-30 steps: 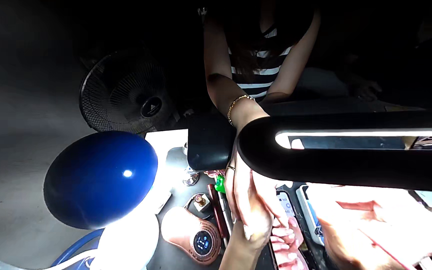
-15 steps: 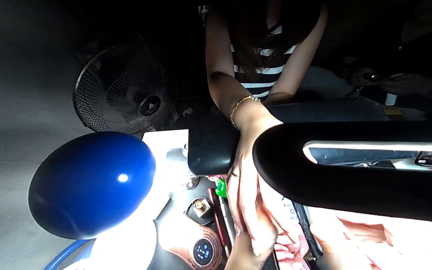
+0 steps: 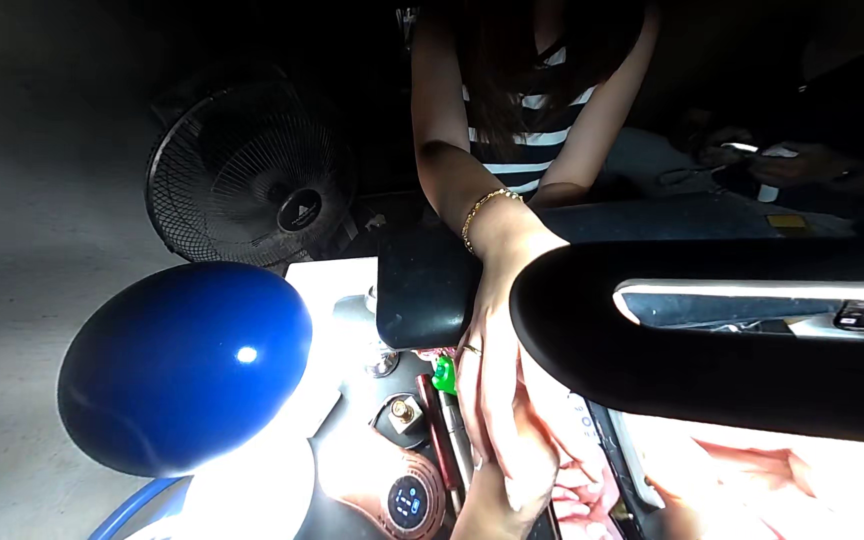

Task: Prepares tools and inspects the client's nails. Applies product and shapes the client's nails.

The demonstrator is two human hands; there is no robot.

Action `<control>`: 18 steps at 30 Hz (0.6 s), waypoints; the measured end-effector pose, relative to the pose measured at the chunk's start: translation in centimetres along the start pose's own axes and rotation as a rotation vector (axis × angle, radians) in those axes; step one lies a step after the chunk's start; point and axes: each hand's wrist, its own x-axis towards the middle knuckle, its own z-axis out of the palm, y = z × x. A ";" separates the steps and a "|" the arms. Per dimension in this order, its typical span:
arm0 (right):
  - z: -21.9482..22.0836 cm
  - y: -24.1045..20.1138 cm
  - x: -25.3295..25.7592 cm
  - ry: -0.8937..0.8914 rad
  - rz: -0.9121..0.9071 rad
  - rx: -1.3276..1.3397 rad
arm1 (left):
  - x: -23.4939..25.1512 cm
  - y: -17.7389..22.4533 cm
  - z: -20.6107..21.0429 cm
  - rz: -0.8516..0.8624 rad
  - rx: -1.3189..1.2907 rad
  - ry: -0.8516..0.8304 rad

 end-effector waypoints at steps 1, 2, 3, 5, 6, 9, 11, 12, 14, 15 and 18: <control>-0.1 0.0 0.1 -0.006 -0.009 -0.012 | 0.0 0.1 0.0 -0.011 -0.024 -0.015; -0.2 0.0 0.1 -0.014 -0.022 -0.027 | 0.0 0.1 -0.1 -0.012 -0.036 -0.041; -0.4 0.0 0.1 -0.025 -0.037 -0.045 | -0.1 0.1 -0.2 -0.011 -0.031 -0.074; -0.4 -0.1 0.1 -0.044 -0.042 -0.060 | -0.1 0.2 -0.6 -0.016 -0.013 -0.146; -0.3 -0.2 0.0 -0.041 -0.037 -0.062 | 0.0 0.2 -0.7 -0.018 -0.006 -0.160; 0.0 -0.1 -0.3 -0.005 -0.055 -0.073 | -0.1 0.0 -0.4 -0.008 0.024 -0.066; -0.2 0.2 -0.3 -0.011 -0.071 -0.084 | -0.2 -0.1 -0.4 0.014 0.033 -0.052; -0.3 0.1 -0.1 -0.030 -0.070 -0.101 | -0.2 -0.1 -0.5 0.022 0.042 -0.070; -0.4 0.1 0.1 -0.047 -0.069 -0.096 | -0.3 -0.1 -0.5 0.035 0.071 -0.071; -0.4 0.1 0.1 -0.046 -0.072 -0.091 | -0.3 -0.1 -0.5 0.039 0.074 -0.060; -0.5 0.1 0.2 -0.049 -0.077 -0.092 | -0.2 -0.2 -0.5 0.037 0.040 -0.077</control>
